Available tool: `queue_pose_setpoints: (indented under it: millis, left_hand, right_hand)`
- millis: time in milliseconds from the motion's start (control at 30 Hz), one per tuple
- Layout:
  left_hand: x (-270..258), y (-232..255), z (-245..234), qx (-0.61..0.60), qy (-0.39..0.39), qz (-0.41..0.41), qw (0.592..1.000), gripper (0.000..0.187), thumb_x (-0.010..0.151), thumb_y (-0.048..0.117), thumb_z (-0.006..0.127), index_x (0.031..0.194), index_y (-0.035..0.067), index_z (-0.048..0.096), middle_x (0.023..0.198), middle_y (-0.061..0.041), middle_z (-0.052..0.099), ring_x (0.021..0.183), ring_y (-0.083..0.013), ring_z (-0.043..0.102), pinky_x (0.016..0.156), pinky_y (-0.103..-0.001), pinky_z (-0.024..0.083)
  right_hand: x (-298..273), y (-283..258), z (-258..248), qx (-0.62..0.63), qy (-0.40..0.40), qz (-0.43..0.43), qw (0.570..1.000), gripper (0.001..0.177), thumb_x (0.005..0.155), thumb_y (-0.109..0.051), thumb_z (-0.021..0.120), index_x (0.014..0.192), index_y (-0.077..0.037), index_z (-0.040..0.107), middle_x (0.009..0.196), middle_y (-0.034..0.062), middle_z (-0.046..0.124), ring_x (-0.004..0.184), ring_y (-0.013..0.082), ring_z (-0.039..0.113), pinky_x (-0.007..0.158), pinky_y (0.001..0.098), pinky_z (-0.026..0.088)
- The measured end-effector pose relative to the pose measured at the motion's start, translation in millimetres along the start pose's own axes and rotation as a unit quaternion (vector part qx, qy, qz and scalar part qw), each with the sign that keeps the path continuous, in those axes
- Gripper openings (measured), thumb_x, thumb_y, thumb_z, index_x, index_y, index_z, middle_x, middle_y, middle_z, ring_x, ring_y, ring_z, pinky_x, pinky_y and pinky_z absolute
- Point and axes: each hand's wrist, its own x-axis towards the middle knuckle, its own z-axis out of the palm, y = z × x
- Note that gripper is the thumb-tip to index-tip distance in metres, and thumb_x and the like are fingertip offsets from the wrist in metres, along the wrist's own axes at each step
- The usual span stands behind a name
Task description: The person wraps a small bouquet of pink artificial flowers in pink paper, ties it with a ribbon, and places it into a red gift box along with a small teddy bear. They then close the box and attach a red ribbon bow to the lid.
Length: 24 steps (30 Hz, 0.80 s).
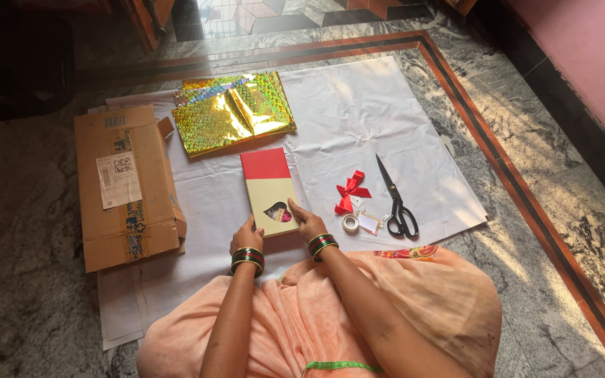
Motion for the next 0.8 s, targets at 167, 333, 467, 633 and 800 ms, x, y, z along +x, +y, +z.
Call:
queue_pose_setpoints:
  millis: [167, 333, 467, 633, 800]
  left_hand:
    - [9, -7, 12, 0.022, 0.003, -0.008, 1.000, 0.052, 0.095, 0.033, 0.070, 0.145, 0.039, 0.056, 0.119, -0.012, 0.072, 0.111, -0.0364, 0.069, 0.094, -0.048, 0.054]
    - [18, -18, 19, 0.025, 0.047, 0.094, 0.994, 0.065, 0.088, 0.027, 0.074, 0.149, 0.026, 0.052, 0.132, -0.012, 0.067, 0.122, -0.0376, 0.058, 0.103, -0.046, 0.048]
    - [18, -11, 25, -0.002, 0.120, 0.221, 0.968, 0.070, 0.082, 0.023, 0.078, 0.147, 0.016, 0.052, 0.152, -0.013, 0.050, 0.132, -0.0404, 0.047, 0.111, -0.047, 0.040]
    - [7, 6, 27, -0.036, 0.107, 0.293, 0.950, 0.061, 0.085, 0.021, 0.075, 0.143, 0.016, 0.057, 0.154, -0.016, 0.048, 0.138, -0.0429, 0.042, 0.114, -0.049, 0.036]
    - [2, 25, 19, -0.022, 0.086, 0.327, 0.941, 0.055, 0.087, 0.022, 0.074, 0.140, 0.015, 0.060, 0.155, -0.017, 0.046, 0.140, -0.0441, 0.040, 0.115, -0.051, 0.034]
  right_hand:
    - [1, 1, 0, 0.008, 0.002, -0.050, 0.999, 0.071, 0.088, 0.012, 0.046, 0.145, -0.030, 0.055, 0.141, 0.0142, 0.061, 0.128, 0.0205, 0.063, 0.106, 0.0288, 0.050]
    - [6, -6, -19, -0.109, -0.063, 0.006, 0.992, 0.073, 0.090, 0.002, 0.053, 0.153, -0.034, 0.046, 0.130, 0.0190, 0.065, 0.110, 0.0289, 0.071, 0.095, 0.0374, 0.054]
    - [5, 5, -64, -0.136, -0.033, -0.103, 0.985, 0.065, 0.085, -0.006, 0.067, 0.146, -0.025, 0.053, 0.117, 0.0204, 0.070, 0.104, 0.0329, 0.069, 0.092, 0.0414, 0.054]
    - [13, 32, -125, -0.254, 0.051, -0.048, 0.965, 0.031, 0.086, -0.019, 0.074, 0.117, -0.017, 0.075, 0.103, 0.0165, 0.074, 0.099, 0.0345, 0.070, 0.090, 0.0445, 0.055]
    - [23, 28, -138, -0.257, 0.151, 0.065, 0.953, 0.037, 0.084, -0.025, 0.076, 0.121, -0.018, 0.073, 0.109, 0.0146, 0.074, 0.103, 0.0342, 0.069, 0.089, 0.0461, 0.055]
